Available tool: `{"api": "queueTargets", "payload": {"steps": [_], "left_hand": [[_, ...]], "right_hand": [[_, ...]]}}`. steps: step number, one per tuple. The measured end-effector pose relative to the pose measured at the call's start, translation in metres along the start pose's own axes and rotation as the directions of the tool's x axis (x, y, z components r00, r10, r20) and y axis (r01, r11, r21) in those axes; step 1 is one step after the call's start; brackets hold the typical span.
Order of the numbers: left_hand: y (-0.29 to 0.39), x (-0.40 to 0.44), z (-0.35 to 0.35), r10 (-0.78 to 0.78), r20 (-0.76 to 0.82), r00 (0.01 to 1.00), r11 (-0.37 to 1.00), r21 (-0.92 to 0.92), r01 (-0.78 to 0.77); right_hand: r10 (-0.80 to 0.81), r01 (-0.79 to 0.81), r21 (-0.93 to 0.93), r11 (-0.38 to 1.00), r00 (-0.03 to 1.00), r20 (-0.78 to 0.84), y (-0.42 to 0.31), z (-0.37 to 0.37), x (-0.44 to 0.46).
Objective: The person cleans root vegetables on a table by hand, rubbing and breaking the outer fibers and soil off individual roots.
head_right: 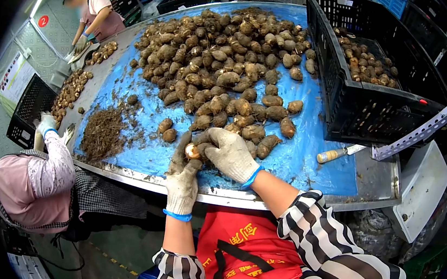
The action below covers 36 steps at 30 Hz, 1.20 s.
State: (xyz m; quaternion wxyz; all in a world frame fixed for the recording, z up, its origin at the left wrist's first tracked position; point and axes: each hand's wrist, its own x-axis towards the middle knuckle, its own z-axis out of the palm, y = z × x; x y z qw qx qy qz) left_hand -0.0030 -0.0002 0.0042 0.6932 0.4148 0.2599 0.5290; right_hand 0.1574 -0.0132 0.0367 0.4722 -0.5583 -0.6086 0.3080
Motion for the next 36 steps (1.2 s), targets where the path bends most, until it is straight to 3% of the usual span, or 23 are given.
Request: {"api": "queueTargets", "payload": {"steps": [4, 7, 10, 14, 15, 20, 26, 29, 32, 34, 36], "left_hand": [[-0.001, -0.001, 0.003, -0.051, 0.018, 0.999, 0.999, -0.002, 0.051], [-0.004, 0.001, -0.005, -0.046, 0.004, 0.999, 0.996, 0.075, 0.045], [-0.003, 0.0, -0.008, -0.033, 0.116, 0.993, 0.992, -0.12, 0.047], [0.0, -0.002, -0.004, -0.038, 0.079, 0.996, 0.99, -0.132, 0.048], [0.003, -0.002, -0.002, -0.045, 0.082, 0.996, 0.987, -0.151, 0.057], [0.006, 0.002, -0.005, -0.11, 0.1, 0.989, 0.931, -0.339, 0.138], [-0.003, 0.007, -0.02, -0.118, 0.093, 0.989, 0.942, -0.304, 0.141], [0.004, 0.003, -0.009, -0.121, 0.107, 0.987, 0.956, -0.256, 0.145], [0.003, 0.005, -0.015, -0.135, 0.266, 0.954, 0.919, -0.326, 0.221], [0.007, 0.002, -0.007, -0.089, 0.228, 0.97, 0.928, -0.334, 0.164], [0.01, -0.002, -0.004, -0.065, 0.201, 0.978, 0.931, -0.341, 0.132]], "right_hand": [[-0.178, 0.168, -0.137, 0.976, 0.982, -0.061, 0.003, 0.001, -0.001], [-0.205, 0.181, -0.255, 0.95, 0.976, -0.073, -0.001, 0.0, -0.005], [-0.085, 0.029, -0.34, 0.94, 0.985, -0.149, 0.012, -0.005, 0.006], [-0.194, 0.118, -0.293, 0.949, 0.95, -0.244, 0.025, -0.01, 0.011], [-0.227, 0.141, -0.337, 0.931, 0.946, -0.231, 0.026, -0.009, 0.011], [-0.25, 0.23, -0.223, 0.947, 0.966, -0.066, 0.016, -0.007, 0.006], [-0.459, 0.452, -0.139, 0.881, 0.889, -0.014, 0.013, -0.004, 0.008], [-0.34, 0.321, -0.197, 0.927, 0.938, -0.072, 0.007, -0.002, 0.003], [-0.153, 0.111, -0.234, 0.966, 0.973, -0.172, 0.004, -0.009, 0.008], [-0.152, 0.077, -0.274, 0.959, 0.952, -0.266, 0.018, -0.011, 0.012], [-0.189, 0.143, -0.207, 0.968, 0.956, -0.226, 0.02, -0.011, 0.011]]}}
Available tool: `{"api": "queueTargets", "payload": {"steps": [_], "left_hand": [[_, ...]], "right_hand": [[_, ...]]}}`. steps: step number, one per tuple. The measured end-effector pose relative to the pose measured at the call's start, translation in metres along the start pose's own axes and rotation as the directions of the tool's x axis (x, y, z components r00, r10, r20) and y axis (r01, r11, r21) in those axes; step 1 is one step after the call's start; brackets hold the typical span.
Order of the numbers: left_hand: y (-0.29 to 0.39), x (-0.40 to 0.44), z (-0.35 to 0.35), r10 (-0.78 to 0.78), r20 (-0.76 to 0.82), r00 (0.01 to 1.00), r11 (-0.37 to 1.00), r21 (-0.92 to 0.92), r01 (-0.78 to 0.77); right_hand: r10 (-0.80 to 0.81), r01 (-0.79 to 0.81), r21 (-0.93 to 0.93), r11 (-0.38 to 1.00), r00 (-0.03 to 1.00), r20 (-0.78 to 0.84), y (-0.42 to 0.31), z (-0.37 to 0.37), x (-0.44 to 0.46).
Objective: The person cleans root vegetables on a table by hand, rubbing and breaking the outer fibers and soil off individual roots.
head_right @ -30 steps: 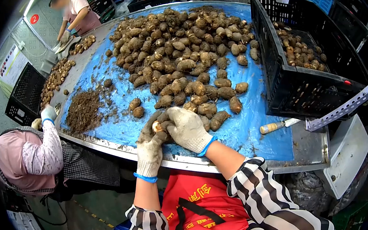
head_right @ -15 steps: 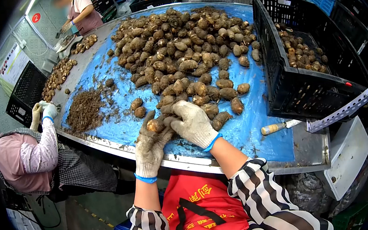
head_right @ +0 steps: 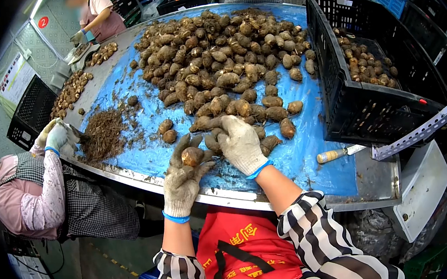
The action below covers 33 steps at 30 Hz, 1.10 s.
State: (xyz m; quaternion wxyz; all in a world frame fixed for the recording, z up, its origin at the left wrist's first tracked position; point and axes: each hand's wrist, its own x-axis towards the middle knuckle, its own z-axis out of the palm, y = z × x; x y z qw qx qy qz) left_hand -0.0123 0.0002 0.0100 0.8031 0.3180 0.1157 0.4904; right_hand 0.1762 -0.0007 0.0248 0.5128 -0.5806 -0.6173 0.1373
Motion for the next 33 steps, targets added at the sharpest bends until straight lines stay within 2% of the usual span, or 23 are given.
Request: {"api": "queueTargets", "payload": {"steps": [1, 4, 8, 11, 14, 17, 20, 23, 27, 29, 33], "left_hand": [[0.001, -0.001, 0.0, 0.003, -0.004, 1.0, 1.0, -0.003, -0.003], [-0.003, -0.001, -0.004, 0.005, -0.009, 1.0, 1.0, 0.013, -0.005], [-0.006, -0.001, -0.005, 0.015, -0.042, 0.999, 0.997, 0.07, -0.012], [-0.003, 0.0, 0.002, 0.011, -0.104, 0.995, 0.993, 0.119, 0.002], [-0.005, -0.001, -0.008, 0.016, -0.11, 0.994, 0.999, 0.053, -0.01], [-0.007, 0.0, -0.01, 0.042, -0.065, 0.997, 0.999, 0.033, -0.04], [-0.011, 0.003, -0.021, 0.04, -0.063, 0.997, 0.998, 0.043, -0.038], [-0.013, 0.006, -0.012, 0.07, -0.126, 0.99, 0.994, 0.095, -0.058], [-0.02, 0.007, -0.021, 0.119, -0.172, 0.978, 0.965, 0.251, -0.073], [-0.02, 0.005, -0.01, 0.156, -0.211, 0.965, 0.946, 0.312, -0.085], [-0.023, 0.006, -0.007, 0.165, -0.183, 0.969, 0.906, 0.416, -0.076]], "right_hand": [[-0.023, 0.022, 0.042, 0.999, 1.0, 0.015, 0.0, 0.0, 0.0], [-0.087, 0.078, 0.049, 0.996, 0.971, 0.221, -0.01, -0.003, -0.002], [-0.289, 0.264, 0.15, 0.953, 0.939, 0.187, -0.014, -0.005, -0.001], [-0.287, 0.271, 0.116, 0.955, 0.946, 0.153, -0.001, 0.003, -0.002], [-0.333, 0.321, 0.111, 0.941, 0.935, 0.12, 0.007, 0.007, -0.002], [-0.403, 0.388, 0.128, 0.913, 0.905, 0.134, -0.008, 0.001, 0.0], [-0.449, 0.445, 0.059, 0.893, 0.884, 0.13, -0.009, 0.005, -0.004], [-0.434, 0.445, -0.051, 0.894, 0.888, 0.152, -0.009, 0.008, -0.009], [-0.429, 0.455, -0.151, 0.877, 0.886, 0.178, -0.005, 0.016, -0.015], [-0.393, 0.414, -0.163, 0.896, 0.908, 0.146, -0.007, 0.02, -0.018], [-0.309, 0.32, -0.209, 0.924, 0.947, 0.087, -0.012, 0.023, -0.024]]}}
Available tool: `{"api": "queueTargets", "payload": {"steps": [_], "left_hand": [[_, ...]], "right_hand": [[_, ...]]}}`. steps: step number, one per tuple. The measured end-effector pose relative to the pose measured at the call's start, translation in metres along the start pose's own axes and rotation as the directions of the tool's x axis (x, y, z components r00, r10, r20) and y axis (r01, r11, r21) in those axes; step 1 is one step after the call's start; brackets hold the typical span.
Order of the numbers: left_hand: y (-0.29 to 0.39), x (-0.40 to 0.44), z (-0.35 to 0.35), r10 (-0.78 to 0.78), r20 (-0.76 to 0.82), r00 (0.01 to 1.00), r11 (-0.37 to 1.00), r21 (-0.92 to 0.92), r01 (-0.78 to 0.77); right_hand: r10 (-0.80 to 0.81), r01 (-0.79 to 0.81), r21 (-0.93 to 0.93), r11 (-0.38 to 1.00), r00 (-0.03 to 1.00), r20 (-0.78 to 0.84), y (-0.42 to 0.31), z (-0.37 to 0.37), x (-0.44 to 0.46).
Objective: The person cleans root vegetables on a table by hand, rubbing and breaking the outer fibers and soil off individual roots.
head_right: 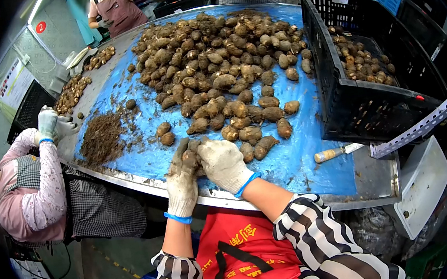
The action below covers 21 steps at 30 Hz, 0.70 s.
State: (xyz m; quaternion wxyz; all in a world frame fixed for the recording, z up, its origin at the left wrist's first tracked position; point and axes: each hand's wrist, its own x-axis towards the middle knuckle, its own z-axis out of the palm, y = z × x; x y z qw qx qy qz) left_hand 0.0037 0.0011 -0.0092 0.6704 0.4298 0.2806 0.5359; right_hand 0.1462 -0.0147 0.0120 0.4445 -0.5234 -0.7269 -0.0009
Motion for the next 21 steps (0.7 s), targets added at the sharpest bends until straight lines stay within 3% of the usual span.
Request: {"api": "queueTargets", "payload": {"steps": [5, 10, 13, 17, 21], "left_hand": [[-0.003, -0.002, -0.003, 0.016, 0.008, 1.0, 0.992, 0.129, -0.017], [0.01, -0.003, 0.004, -0.042, 0.035, 0.999, 0.999, -0.012, 0.042], [0.008, 0.001, -0.006, -0.096, 0.051, 0.994, 0.986, -0.134, 0.103], [0.005, 0.002, -0.009, -0.102, 0.099, 0.99, 0.948, -0.292, 0.127], [-0.004, 0.0, -0.021, -0.061, 0.046, 0.997, 0.961, -0.268, 0.071]], "right_hand": [[0.071, -0.074, 0.059, 0.996, 0.996, 0.051, 0.007, -0.004, -0.001], [0.056, -0.064, 0.096, 0.993, 0.995, 0.086, 0.011, -0.007, 0.0], [0.138, -0.163, 0.193, 0.968, 0.98, 0.14, 0.008, -0.012, 0.004], [0.161, -0.2, 0.155, 0.968, 0.96, 0.23, 0.013, -0.011, 0.004], [0.097, -0.201, 0.312, 0.929, 0.943, 0.318, 0.01, -0.011, 0.008]]}}
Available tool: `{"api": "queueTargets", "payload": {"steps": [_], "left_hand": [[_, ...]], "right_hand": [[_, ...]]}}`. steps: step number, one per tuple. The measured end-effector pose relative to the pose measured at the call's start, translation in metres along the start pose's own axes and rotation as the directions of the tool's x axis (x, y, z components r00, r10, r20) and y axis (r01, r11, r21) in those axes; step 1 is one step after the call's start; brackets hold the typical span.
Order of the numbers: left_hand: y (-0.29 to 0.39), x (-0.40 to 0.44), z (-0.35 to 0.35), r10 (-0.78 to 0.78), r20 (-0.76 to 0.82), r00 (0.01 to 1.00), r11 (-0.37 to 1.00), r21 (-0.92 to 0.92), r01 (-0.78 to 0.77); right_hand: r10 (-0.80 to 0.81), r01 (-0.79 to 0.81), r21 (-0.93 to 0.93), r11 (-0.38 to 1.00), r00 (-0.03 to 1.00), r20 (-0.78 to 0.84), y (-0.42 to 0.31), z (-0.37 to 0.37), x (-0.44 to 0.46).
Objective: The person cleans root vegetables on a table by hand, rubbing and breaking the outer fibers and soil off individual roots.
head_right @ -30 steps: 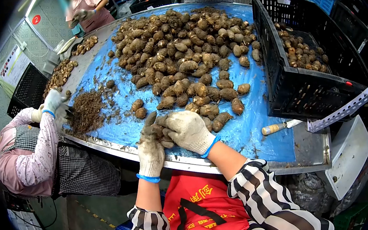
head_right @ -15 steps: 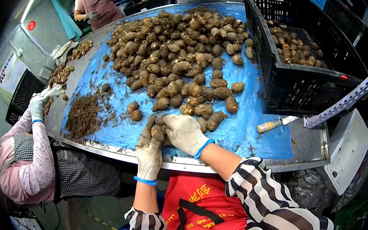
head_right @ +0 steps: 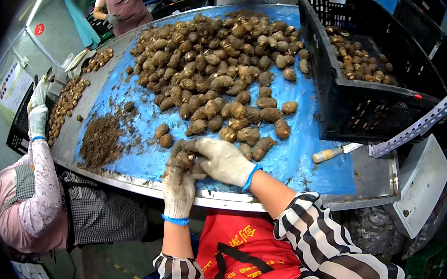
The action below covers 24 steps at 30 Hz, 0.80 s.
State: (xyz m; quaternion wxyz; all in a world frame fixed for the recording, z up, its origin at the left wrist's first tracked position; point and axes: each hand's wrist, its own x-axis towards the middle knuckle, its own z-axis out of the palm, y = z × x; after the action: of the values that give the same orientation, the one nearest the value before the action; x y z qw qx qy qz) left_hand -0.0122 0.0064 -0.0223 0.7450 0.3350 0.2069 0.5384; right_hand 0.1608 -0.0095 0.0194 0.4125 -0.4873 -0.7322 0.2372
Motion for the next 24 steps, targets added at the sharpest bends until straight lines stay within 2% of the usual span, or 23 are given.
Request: {"api": "queueTargets", "payload": {"steps": [1, 3, 4, 5, 6, 7, 8, 11, 13, 14, 15, 16, 18, 19, 22, 24], "left_hand": [[-0.004, -0.002, -0.012, -0.001, -0.013, 1.0, 1.0, 0.028, 0.002], [-0.006, 0.001, -0.02, 0.002, 0.034, 0.999, 1.0, 0.026, -0.003], [-0.005, 0.002, -0.016, 0.009, 0.081, 0.997, 1.0, 0.002, -0.009], [0.001, 0.001, 0.005, 0.007, 0.009, 1.0, 0.999, 0.052, -0.008], [0.005, 0.0, 0.02, 0.018, -0.067, 0.998, 0.995, 0.102, -0.011], [0.002, 0.004, 0.009, 0.064, 0.013, 0.998, 0.973, 0.221, -0.066], [-0.005, 0.006, 0.0, 0.067, -0.009, 0.998, 0.983, 0.171, -0.065], [-0.005, 0.001, 0.01, 0.15, 0.021, 0.988, 0.973, 0.173, -0.151], [-0.007, 0.003, 0.007, 0.196, 0.029, 0.98, 0.973, 0.122, -0.198], [-0.008, 0.002, 0.008, 0.214, -0.016, 0.977, 0.964, 0.164, -0.209], [-0.004, -0.002, 0.021, 0.233, -0.059, 0.971, 0.954, 0.206, -0.216], [-0.001, -0.003, 0.029, 0.255, -0.1, 0.962, 0.943, 0.248, -0.224], [-0.002, -0.002, 0.019, 0.228, -0.101, 0.968, 0.958, 0.201, -0.204], [-0.007, 0.001, 0.014, 0.23, -0.114, 0.966, 0.958, 0.198, -0.205], [-0.009, 0.005, 0.011, 0.214, -0.117, 0.97, 0.952, 0.249, -0.18], [-0.007, 0.003, 0.016, 0.21, -0.082, 0.974, 0.947, 0.263, -0.183]], "right_hand": [[-0.022, 0.022, 0.031, 0.999, 1.0, 0.011, -0.001, -0.003, 0.002], [0.113, -0.122, 0.044, 0.992, 0.981, 0.16, -0.019, -0.017, 0.006], [0.088, -0.094, 0.047, 0.994, 0.988, 0.126, -0.012, -0.013, 0.002], [0.134, -0.154, 0.128, 0.98, 0.979, 0.152, -0.013, -0.011, 0.002], [0.266, -0.336, 0.241, 0.91, 0.922, 0.28, -0.026, -0.021, 0.004], [0.207, -0.242, 0.175, 0.954, 0.959, 0.196, -0.02, -0.013, 0.002], [0.135, -0.148, 0.106, 0.983, 0.983, 0.125, -0.015, -0.006, 0.0], [0.161, -0.189, 0.174, 0.967, 0.973, 0.163, -0.015, -0.011, 0.004], [0.108, -0.139, 0.169, 0.976, 0.978, 0.18, -0.007, -0.014, 0.005], [0.084, -0.116, 0.166, 0.979, 0.979, 0.186, -0.004, -0.017, 0.006], [0.152, -0.198, 0.172, 0.965, 0.956, 0.25, -0.023, -0.035, 0.006], [0.165, -0.212, 0.195, 0.958, 0.958, 0.233, -0.02, -0.037, 0.006], [0.184, -0.232, 0.246, 0.941, 0.962, 0.204, -0.013, -0.036, 0.007], [0.167, -0.233, 0.331, 0.914, 0.962, 0.215, -0.011, -0.04, 0.004], [0.066, -0.146, 0.269, 0.952, 0.956, 0.286, -0.011, -0.052, 0.0], [0.117, -0.2, 0.251, 0.947, 0.942, 0.313, -0.018, -0.059, -0.004]]}}
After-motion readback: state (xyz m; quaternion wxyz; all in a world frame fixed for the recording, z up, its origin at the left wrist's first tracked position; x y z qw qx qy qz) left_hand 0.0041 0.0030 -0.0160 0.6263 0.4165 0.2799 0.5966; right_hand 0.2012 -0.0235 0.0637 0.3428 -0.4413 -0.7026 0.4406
